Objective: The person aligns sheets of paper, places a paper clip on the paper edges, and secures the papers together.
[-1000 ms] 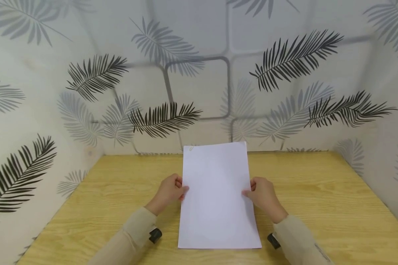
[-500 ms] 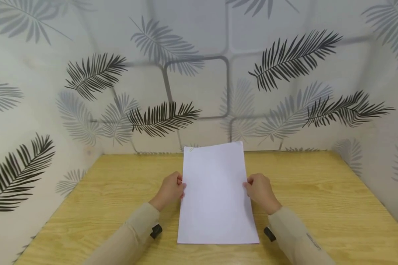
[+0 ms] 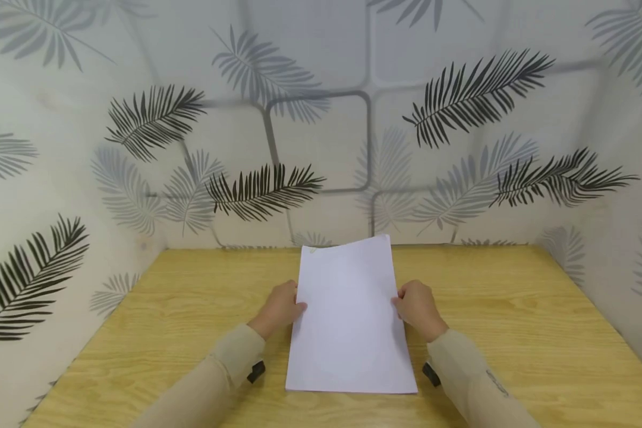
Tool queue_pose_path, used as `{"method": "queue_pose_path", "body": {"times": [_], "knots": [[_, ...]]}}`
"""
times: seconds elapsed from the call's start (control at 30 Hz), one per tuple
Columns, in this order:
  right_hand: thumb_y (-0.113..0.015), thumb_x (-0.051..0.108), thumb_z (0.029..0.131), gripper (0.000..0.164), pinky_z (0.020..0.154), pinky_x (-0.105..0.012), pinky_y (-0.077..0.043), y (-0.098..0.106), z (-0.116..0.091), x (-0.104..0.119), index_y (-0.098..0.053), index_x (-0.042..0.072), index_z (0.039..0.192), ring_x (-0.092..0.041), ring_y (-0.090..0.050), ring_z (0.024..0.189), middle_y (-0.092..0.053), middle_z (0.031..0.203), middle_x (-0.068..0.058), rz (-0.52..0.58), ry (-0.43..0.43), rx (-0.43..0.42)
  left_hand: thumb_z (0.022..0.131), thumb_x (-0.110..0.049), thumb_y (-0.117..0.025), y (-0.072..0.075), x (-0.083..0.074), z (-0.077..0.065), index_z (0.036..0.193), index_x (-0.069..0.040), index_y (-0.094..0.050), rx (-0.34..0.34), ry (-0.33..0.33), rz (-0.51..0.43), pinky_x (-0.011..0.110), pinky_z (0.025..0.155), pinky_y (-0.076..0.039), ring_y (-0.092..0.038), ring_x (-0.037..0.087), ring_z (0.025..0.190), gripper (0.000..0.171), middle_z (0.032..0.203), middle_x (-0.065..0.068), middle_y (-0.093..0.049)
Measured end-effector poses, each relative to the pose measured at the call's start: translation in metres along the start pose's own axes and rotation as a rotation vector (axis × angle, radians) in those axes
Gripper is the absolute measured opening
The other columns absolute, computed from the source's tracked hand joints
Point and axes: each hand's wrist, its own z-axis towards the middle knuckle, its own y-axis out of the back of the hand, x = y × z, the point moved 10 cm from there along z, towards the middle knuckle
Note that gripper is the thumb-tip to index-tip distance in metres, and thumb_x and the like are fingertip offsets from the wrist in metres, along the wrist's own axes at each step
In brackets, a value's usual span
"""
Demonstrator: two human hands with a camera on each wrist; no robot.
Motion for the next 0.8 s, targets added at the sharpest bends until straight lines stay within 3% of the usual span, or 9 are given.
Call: {"method": "queue_pose_path", "body": {"times": [0.07,0.27,0.5,0.8], "knots": [[-0.063,-0.002,0.087,0.014,0.049,-0.025,-0.043,-0.001,0.002,0.000,-0.063,-0.008,0.074,-0.011,-0.053,0.051,-0.058,0.057,-0.004,-0.015,0.003,-0.002,0.089,0.000,-0.064,-0.004,-0.002,0.001,0.130,0.023,-0.039,0.024,0.000,0.027,0.046,0.097,-0.044,-0.049,0.045,0.122,0.053,0.129,0.037,-0.048],[-0.063,-0.004,0.085,0.018,0.047,-0.024,-0.040,-0.004,0.004,0.001,-0.060,-0.004,0.067,-0.011,-0.051,0.048,-0.055,0.053,-0.002,-0.051,0.022,-0.004,0.084,-0.002,-0.070,-0.011,-0.007,0.000,0.129,0.022,-0.041,0.050,0.013,0.096,0.046,0.098,-0.043,-0.049,0.046,0.119,0.058,0.124,0.037,-0.050],[-0.062,-0.004,0.086,0.022,0.046,-0.022,-0.035,-0.007,0.005,0.001,-0.058,-0.002,0.064,-0.010,-0.047,0.046,-0.053,0.049,-0.001,-0.082,0.008,0.001,0.079,-0.008,-0.079,-0.017,-0.009,0.000,0.120,0.018,-0.052,0.069,0.001,0.145,0.043,0.085,-0.051,-0.059,0.038,0.098,0.055,0.113,0.032,-0.053],[-0.062,-0.001,0.088,0.027,0.045,-0.021,-0.036,-0.011,0.007,0.000,-0.056,-0.002,0.061,-0.010,-0.048,0.044,-0.052,0.046,0.000,-0.134,-0.027,0.009,0.076,-0.020,-0.084,-0.026,-0.007,0.001,0.108,0.013,-0.059,0.112,0.000,0.250,0.038,0.077,-0.052,-0.058,0.030,0.086,0.053,0.105,0.026,-0.054]]}}
